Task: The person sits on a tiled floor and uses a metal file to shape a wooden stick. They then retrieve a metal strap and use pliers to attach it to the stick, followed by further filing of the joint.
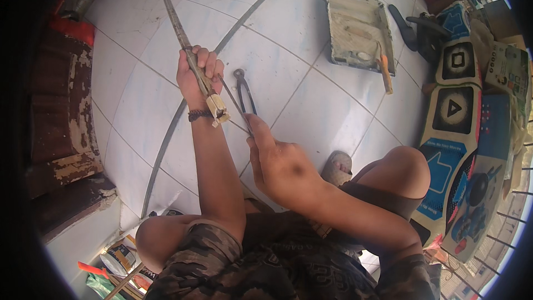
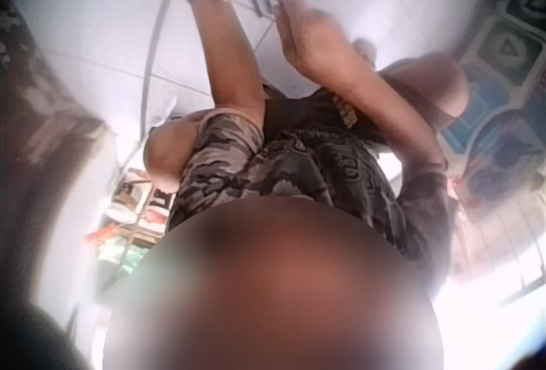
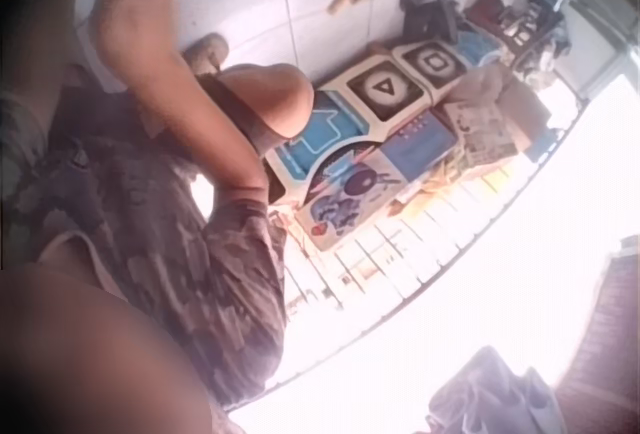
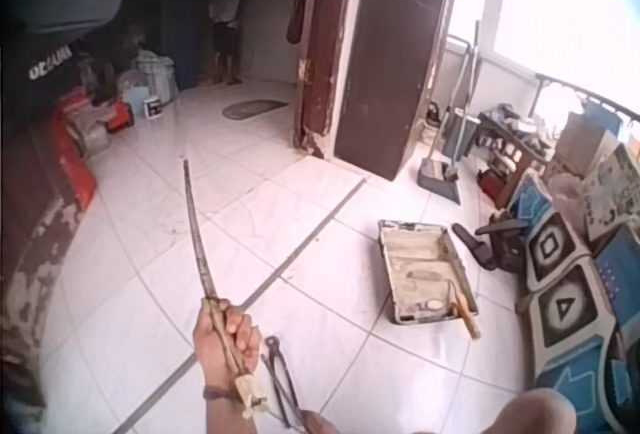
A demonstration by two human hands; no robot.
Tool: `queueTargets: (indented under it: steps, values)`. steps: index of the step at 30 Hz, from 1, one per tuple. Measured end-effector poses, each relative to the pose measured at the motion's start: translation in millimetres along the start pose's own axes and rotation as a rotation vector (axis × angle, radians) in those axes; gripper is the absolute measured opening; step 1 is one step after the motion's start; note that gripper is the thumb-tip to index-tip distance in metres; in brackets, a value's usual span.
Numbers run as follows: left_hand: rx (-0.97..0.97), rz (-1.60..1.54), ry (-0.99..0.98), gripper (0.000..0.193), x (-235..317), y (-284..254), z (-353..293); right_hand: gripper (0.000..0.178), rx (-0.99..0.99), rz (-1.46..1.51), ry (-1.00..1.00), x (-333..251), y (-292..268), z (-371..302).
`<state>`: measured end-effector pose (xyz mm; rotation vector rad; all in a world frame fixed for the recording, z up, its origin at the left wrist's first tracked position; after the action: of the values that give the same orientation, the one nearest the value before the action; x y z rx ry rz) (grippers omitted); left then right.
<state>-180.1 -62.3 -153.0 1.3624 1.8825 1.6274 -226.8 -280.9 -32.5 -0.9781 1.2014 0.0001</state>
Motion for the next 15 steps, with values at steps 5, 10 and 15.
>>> queueTargets:
  steps: [5, 10, 15]
  values:
    - [-0.102, -0.01, -0.011, 0.032, -1, 4, -2, 0.065, -0.019, 0.063, -0.127, 1, 10, 5]
    - [-0.06, 0.021, -0.005, 0.033, -2, 3, -2, 0.066, -0.051, 0.062, -0.122, -2, 13, 7]
    - [0.023, -0.008, 0.001, 0.039, -6, 3, 2, 0.065, -0.092, -0.008, -0.058, -1, 17, 5]
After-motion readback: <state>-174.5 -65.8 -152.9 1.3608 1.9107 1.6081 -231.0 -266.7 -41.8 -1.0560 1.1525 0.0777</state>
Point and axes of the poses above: each hand's wrist, its own z-axis towards the middle knuckle, its own y-axis out of the palm, x = y × z, the point moved 4 cm from there along z, towards the middle knuckle, and after that the axes turned 13 degrees about x, right-handed, at the moved point
